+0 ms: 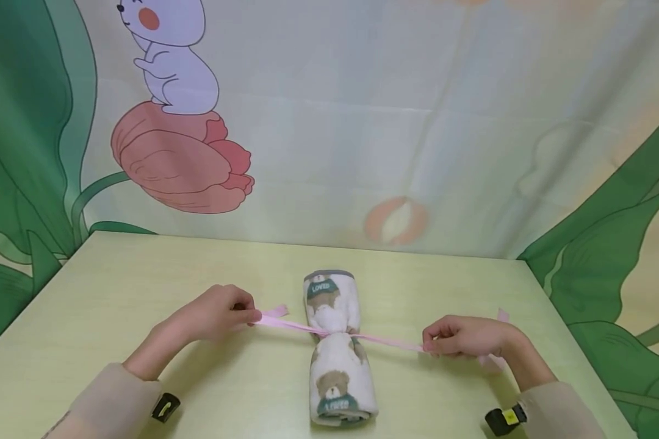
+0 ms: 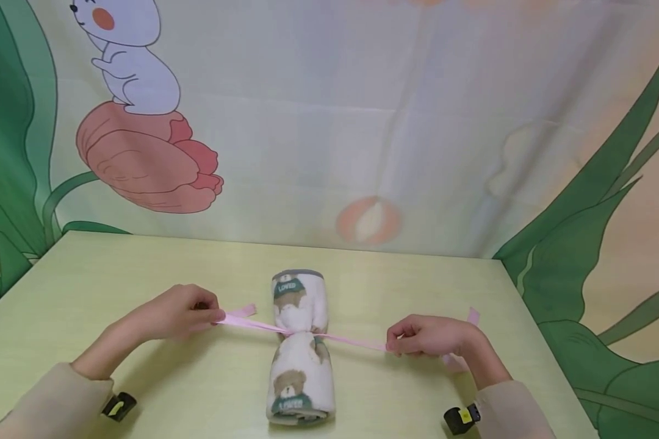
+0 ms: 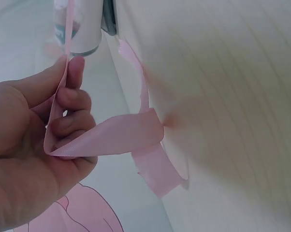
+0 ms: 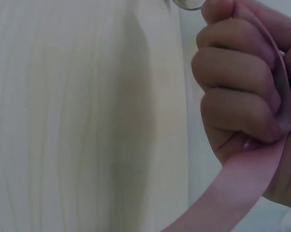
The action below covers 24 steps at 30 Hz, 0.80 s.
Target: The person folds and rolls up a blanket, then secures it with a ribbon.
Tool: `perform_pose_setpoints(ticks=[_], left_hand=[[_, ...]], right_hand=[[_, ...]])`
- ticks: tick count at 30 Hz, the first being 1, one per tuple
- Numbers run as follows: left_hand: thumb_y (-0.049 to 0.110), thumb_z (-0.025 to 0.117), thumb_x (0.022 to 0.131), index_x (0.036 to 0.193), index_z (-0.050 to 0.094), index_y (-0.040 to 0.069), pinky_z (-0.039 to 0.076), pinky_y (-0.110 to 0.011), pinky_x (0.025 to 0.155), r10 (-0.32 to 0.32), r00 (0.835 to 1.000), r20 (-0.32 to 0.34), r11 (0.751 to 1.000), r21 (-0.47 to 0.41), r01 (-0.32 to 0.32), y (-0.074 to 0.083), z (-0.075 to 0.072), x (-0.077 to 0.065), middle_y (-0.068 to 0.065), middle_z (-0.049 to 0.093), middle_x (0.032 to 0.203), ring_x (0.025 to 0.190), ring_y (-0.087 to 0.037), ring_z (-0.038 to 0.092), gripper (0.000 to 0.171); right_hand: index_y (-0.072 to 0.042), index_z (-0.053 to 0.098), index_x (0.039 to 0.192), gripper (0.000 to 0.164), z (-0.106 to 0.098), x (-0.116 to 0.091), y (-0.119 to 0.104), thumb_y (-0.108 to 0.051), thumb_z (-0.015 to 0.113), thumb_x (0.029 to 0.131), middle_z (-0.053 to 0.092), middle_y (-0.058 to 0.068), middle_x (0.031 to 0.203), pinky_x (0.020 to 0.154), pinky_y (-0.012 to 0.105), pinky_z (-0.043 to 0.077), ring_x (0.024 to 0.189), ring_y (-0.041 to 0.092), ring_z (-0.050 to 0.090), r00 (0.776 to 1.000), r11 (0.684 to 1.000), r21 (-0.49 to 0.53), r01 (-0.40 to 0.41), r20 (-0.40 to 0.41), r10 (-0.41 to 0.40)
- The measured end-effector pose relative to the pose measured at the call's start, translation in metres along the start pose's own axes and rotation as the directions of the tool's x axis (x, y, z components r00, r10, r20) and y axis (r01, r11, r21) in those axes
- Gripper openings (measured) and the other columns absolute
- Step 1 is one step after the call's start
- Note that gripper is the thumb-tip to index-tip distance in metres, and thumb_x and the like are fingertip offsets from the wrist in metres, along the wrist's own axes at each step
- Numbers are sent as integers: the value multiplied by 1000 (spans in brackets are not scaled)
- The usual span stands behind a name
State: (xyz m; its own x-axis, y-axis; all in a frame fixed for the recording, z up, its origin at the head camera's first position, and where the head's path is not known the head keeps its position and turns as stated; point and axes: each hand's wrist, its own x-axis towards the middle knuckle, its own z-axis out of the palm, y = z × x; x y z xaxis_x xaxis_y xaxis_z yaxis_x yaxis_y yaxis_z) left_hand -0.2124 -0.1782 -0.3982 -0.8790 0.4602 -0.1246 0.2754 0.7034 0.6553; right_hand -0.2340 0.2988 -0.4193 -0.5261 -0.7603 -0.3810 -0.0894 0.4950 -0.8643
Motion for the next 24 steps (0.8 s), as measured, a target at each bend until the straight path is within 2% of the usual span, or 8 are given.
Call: perform_pose_setpoints(ticks=[4,8,11,15,19,24], left_hand=[[20,67,101,80,70,10,40,-30,57,0,1000,-26,1000,-24,-1,0,0,0,4,54,66,60,-13,46,23],[22,67,101,81,69,9,42,-32,56,-3,1000,-25,998,-61,1,-1,-1,-2,2,52,65,56,-13,47,24],[22,67,101,82,69,8,42,-32,56,5,1000,-23,996,-88,-7,-1,-1,-4,3,50,65,56,-13,47,24],[23,65,102,83,68,8,42,-31,56,6,1000,-17,993,-115,-8,-2,-1,-4,3,50,65,56,-13,47,24],[25,64,103,83,67,8,40,-30,57,0,1000,-19,992,-125,-2,-3,0,-4,4,49,65,58,-13,46,26],[27,63,103,84,65,8,39,-29,56,0,1000,-21,990,-140,-3,-5,1,-4,4,48,65,58,-13,46,28]], right_hand=[[15,52,94,36,1,-2,-6,-17,52,109,33,3,63,49,24,27,52,8,29,997,997,20,76,14,-76],[10,53,90,33,0,-2,-10,-17,50,110,33,21,66,55,26,35,56,14,35,987,988,6,156,-43,-155],[4,55,88,29,0,-1,-13,-15,51,110,37,25,69,60,27,42,56,25,38,973,978,-20,206,-105,-207],[2,55,88,25,1,2,-15,-10,50,109,39,23,69,62,32,43,60,35,39,937,957,-32,289,-196,-290],[1,57,93,19,4,7,-18,-9,51,109,44,21,74,62,35,44,64,32,45,894,941,-24,339,-305,-330],[-1,64,104,13,10,15,-21,-6,52,107,60,17,90,70,34,53,75,28,59,835,922,1,386,-425,-349]])
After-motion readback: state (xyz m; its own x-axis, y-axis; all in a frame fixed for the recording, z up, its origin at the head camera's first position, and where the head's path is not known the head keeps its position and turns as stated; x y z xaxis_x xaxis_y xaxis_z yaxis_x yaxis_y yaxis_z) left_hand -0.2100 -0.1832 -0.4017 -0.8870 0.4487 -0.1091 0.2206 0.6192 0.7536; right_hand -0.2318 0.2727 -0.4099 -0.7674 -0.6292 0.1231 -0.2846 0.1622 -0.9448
